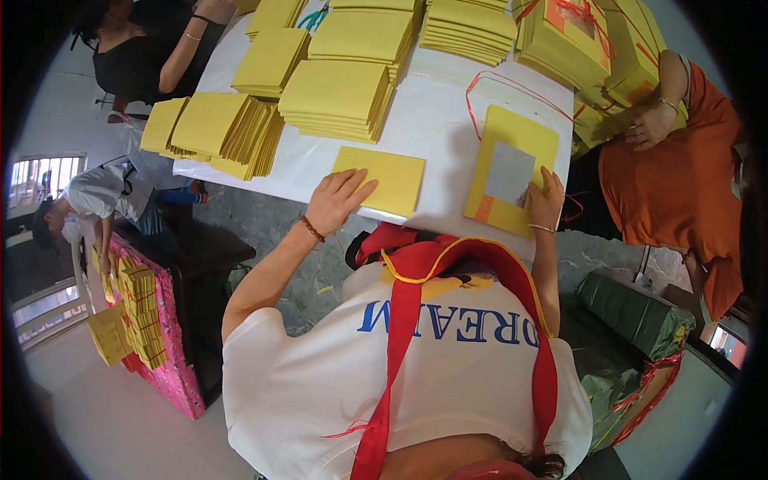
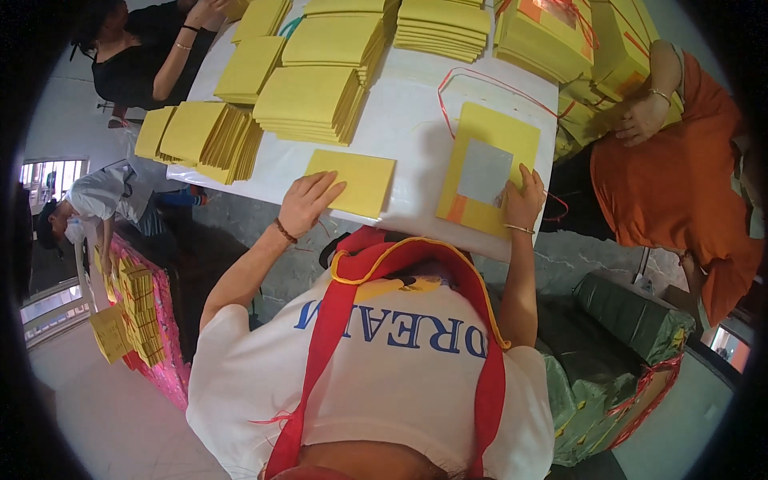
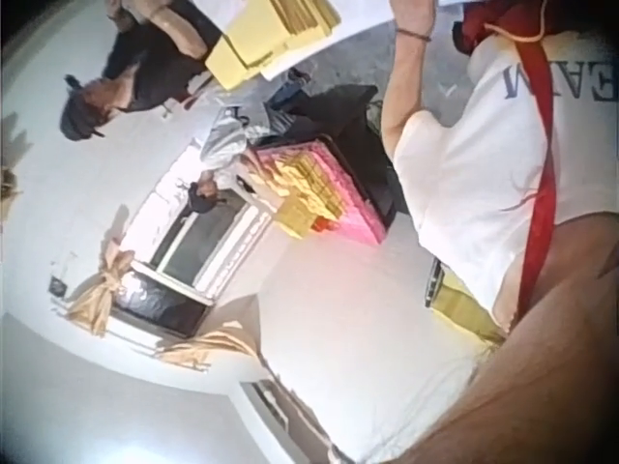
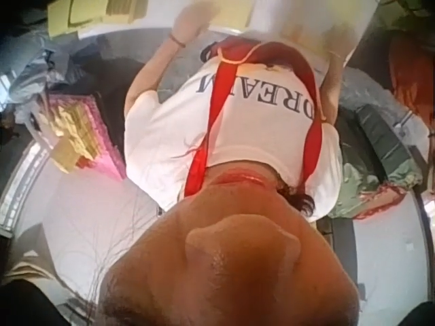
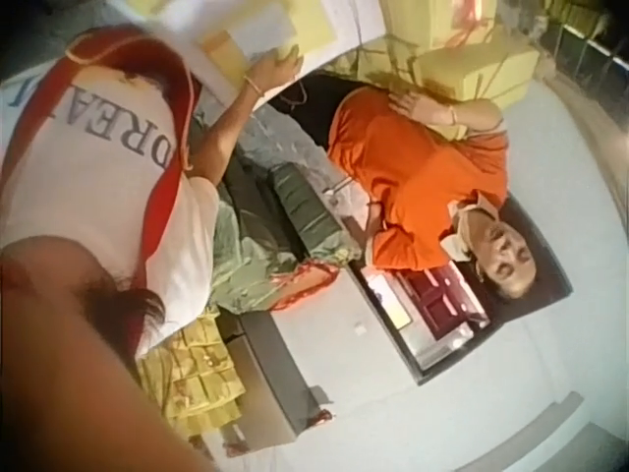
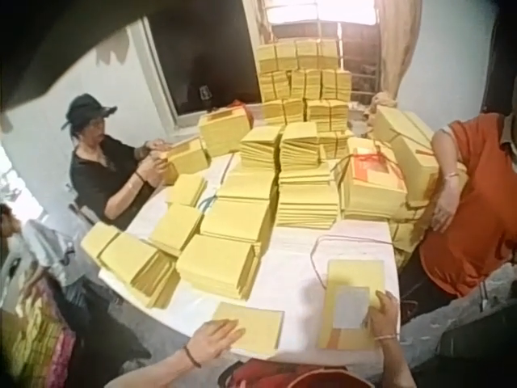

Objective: Folding sheets of joss paper and organizing them into stacks and bundles.

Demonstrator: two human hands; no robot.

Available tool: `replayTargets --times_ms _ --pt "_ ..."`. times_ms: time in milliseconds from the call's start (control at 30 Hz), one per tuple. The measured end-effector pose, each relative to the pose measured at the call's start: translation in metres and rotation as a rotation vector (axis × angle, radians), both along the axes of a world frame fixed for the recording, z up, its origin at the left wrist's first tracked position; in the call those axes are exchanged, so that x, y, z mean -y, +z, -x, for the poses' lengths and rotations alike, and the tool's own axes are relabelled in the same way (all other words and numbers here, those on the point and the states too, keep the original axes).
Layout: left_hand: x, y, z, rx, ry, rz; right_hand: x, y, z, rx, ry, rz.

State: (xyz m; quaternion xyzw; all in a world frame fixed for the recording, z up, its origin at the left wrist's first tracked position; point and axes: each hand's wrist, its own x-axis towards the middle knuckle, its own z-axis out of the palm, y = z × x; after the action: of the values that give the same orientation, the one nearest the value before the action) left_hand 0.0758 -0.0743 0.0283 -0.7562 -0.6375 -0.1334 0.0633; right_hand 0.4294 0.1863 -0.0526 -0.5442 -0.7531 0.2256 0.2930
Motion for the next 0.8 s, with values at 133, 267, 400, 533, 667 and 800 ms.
replayTargets --times_ms 133,267,400,533,667,800 --pt "0.013 -0.022 0.012 -0.073 0.012 0.026 -0.006 -0.008 0.000 -0.042 0.020 0.009" --pt "0.030 -0.024 0.031 -0.114 0.082 0.020 0.001 0.000 0.011 0.024 -0.035 0.032" --pt "0.028 -0.023 0.035 -0.096 0.082 0.124 -0.002 0.010 0.024 0.086 -0.064 0.058" --pt "0.031 -0.011 0.024 0.035 0.139 0.160 0.012 0.027 0.037 0.073 -0.089 -0.018" --pt "0.018 0.005 0.031 0.284 0.311 -0.014 0.017 0.044 0.083 -0.358 0.058 0.144" --pt "-0.022 0.021 0.055 1.126 0.801 -0.636 0.058 0.082 0.184 -0.797 0.315 0.994"
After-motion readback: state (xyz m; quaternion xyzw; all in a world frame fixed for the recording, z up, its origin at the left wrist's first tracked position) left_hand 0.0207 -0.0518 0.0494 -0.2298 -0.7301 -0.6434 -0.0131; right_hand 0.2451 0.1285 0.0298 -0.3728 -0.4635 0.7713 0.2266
